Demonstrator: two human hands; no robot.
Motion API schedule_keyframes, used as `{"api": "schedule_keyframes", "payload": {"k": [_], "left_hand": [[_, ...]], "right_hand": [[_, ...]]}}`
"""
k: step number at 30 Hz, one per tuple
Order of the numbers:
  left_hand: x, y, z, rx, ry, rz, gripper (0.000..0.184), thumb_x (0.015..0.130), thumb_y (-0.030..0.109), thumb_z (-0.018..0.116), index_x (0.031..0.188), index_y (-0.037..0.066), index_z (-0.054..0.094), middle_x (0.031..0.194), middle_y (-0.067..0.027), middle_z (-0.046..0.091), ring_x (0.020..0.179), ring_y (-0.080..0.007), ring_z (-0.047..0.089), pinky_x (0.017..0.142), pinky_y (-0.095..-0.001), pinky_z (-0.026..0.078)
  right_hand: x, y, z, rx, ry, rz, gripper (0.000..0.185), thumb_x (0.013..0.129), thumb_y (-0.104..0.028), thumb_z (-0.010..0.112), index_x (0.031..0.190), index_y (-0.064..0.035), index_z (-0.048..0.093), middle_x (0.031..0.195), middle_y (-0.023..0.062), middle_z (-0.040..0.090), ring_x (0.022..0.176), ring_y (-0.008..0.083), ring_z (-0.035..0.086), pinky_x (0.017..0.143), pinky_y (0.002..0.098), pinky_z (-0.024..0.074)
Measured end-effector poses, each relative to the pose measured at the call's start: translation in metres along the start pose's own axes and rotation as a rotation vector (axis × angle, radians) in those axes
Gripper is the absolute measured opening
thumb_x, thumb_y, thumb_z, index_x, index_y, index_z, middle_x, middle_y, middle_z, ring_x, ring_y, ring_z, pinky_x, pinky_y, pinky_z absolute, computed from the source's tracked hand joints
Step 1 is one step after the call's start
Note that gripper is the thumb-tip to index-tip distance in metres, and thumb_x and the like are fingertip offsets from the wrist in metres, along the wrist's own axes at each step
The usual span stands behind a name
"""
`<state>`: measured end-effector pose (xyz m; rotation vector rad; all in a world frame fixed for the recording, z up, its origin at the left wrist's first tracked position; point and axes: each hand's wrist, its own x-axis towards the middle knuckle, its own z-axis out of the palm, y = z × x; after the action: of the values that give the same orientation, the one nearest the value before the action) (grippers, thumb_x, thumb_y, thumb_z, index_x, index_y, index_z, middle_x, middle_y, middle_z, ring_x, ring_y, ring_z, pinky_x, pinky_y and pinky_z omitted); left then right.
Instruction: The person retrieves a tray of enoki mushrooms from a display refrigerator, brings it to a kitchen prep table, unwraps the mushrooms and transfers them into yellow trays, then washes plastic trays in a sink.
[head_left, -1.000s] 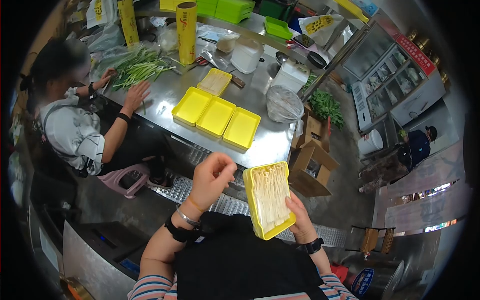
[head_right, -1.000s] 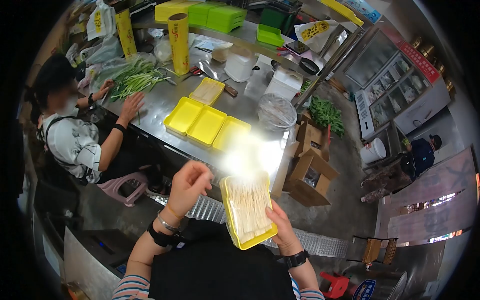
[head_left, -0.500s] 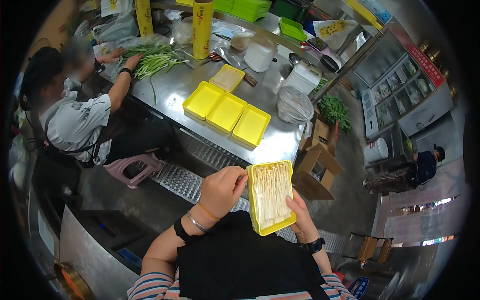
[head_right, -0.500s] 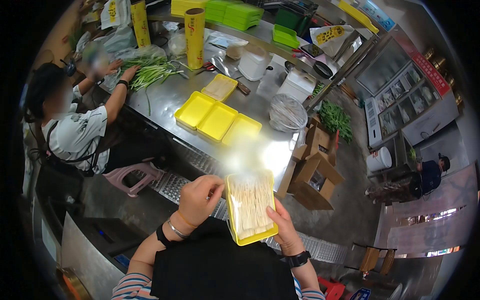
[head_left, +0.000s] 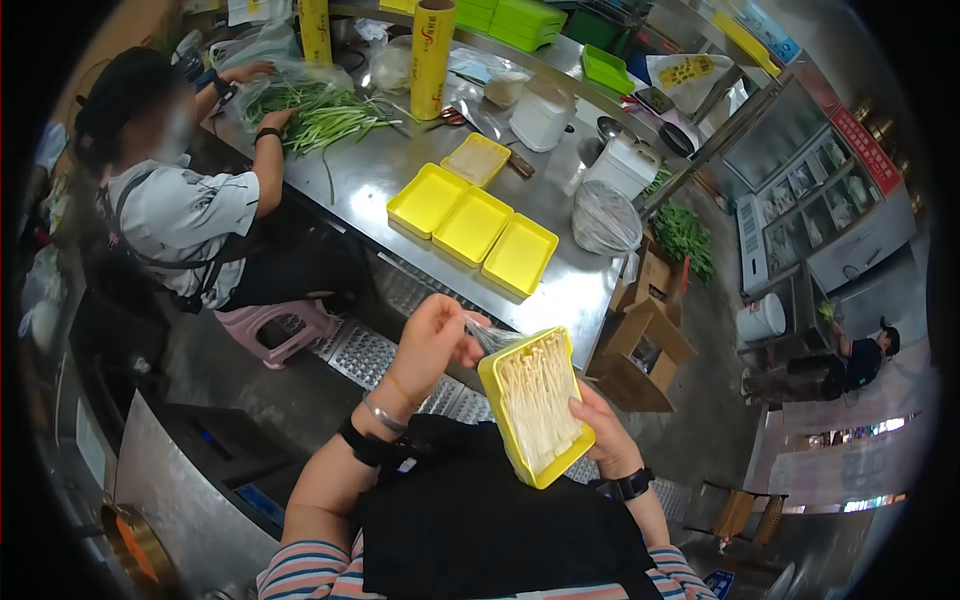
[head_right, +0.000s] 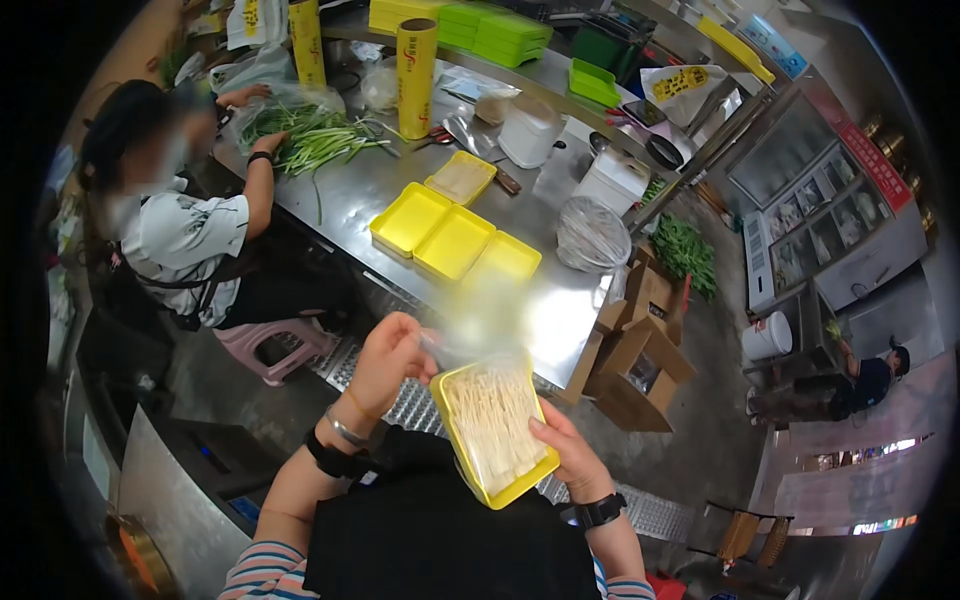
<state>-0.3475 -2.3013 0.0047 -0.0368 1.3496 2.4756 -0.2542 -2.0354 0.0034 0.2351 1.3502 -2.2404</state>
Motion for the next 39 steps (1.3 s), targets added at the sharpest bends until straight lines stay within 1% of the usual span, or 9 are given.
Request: {"api": "schedule_keyframes", "payload": {"k": [12,16,18,19,23,28,34,36,39], "left_hand": [[0.06,-0.013,-0.018,-0.222,-0.093,-0.108,0.005,0.091,0.008,0.052,0.094,0.005,0.048,0.08,-0.0054,0.057,0.064,-0.0122,0.054,0.059,-0.0239,0.047],[0.038,0.022,-0.018,-0.331,-0.182,0.037,0.014,0.093,0.012,0.054,0.104,0.005,0.048,0.087,-0.0063,0.057,0.082,-0.0141,0.057,0.069,-0.0258,0.048],[0.014,0.049,-0.025,-0.266,0.006,0.033,0.023,0.095,0.02,0.053,0.111,0.006,0.046,0.093,-0.0071,0.057,0.093,-0.0163,0.057,0.075,-0.0278,0.05],[0.01,0.034,-0.051,-0.179,-0.037,-0.093,0.032,0.096,0.027,0.052,0.118,0.006,0.048,0.1,-0.0077,0.057,0.105,-0.0165,0.055,0.079,-0.0317,0.051],[-0.041,-0.003,-0.056,-0.08,-0.204,-0.493,0.034,0.095,0.03,0.052,0.117,0.004,0.055,0.099,-0.0067,0.06,0.097,-0.0136,0.058,0.077,-0.0279,0.051],[-0.062,-0.011,-0.043,0.043,-0.089,-0.193,0.032,0.095,0.029,0.052,0.107,0.002,0.063,0.087,-0.0019,0.063,0.072,-0.0075,0.058,0.066,-0.0186,0.045],[-0.068,-0.003,-0.035,0.061,0.151,0.043,0.025,0.1,0.022,0.041,0.086,0.005,0.053,0.072,0.001,0.054,0.065,-0.0057,0.051,0.061,-0.02,0.044],[-0.07,-0.003,-0.037,0.296,0.151,0.274,0.024,0.1,0.022,0.041,0.087,0.006,0.053,0.07,0.0017,0.051,0.061,-0.0056,0.049,0.057,-0.0207,0.043],[-0.084,0.01,-0.03,0.275,0.128,0.199,0.023,0.1,0.022,0.041,0.088,0.006,0.053,0.069,0.0022,0.05,0.058,-0.005,0.046,0.053,-0.0204,0.041]], "right_hand": [[0.042,-0.076,0.064,-0.611,-0.494,0.163,0.058,0.091,-0.017,0.058,0.141,-0.0011,0.033,0.134,0.0072,0.048,0.119,0.0121,0.045,0.101,0.027,0.0351],[0.042,-0.074,0.063,-0.6,-0.497,0.214,0.059,0.091,-0.018,0.059,0.141,-0.0014,0.033,0.134,0.0071,0.048,0.12,0.0118,0.044,0.101,0.0273,0.0343],[0.039,-0.064,0.054,-0.562,-0.452,0.19,0.058,0.091,-0.018,0.059,0.141,-0.0013,0.034,0.133,0.0069,0.048,0.121,0.0118,0.043,0.101,0.0274,0.034],[0.037,-0.061,0.051,-0.523,-0.408,0.16,0.058,0.091,-0.018,0.059,0.141,-0.0012,0.034,0.133,0.0066,0.048,0.121,0.0119,0.043,0.102,0.0275,0.0338],[0.033,-0.058,0.046,-0.474,-0.33,0.141,0.058,0.091,-0.019,0.059,0.14,-0.0013,0.035,0.133,0.006,0.049,0.12,0.0119,0.044,0.101,0.0272,0.0338],[0.037,-0.058,0.047,-0.556,-0.296,0.129,0.056,0.091,-0.019,0.059,0.14,-0.003,0.037,0.131,0.0046,0.049,0.117,0.0107,0.045,0.1,0.0268,0.0346],[0.038,-0.046,0.048,-0.528,-0.283,0.068,0.053,0.093,-0.017,0.056,0.14,-0.0047,0.037,0.129,0.0035,0.05,0.115,0.0094,0.046,0.098,0.0261,0.0368],[0.032,-0.049,0.056,-0.547,-0.264,0.037,0.053,0.093,-0.017,0.056,0.141,-0.0049,0.036,0.129,0.0035,0.05,0.115,0.0091,0.046,0.098,0.0259,0.0367],[0.03,-0.047,0.058,-0.566,-0.238,0.02,0.053,0.094,-0.017,0.055,0.142,-0.005,0.034,0.13,0.0041,0.049,0.115,0.0092,0.045,0.098,0.0257,0.0363]]}}
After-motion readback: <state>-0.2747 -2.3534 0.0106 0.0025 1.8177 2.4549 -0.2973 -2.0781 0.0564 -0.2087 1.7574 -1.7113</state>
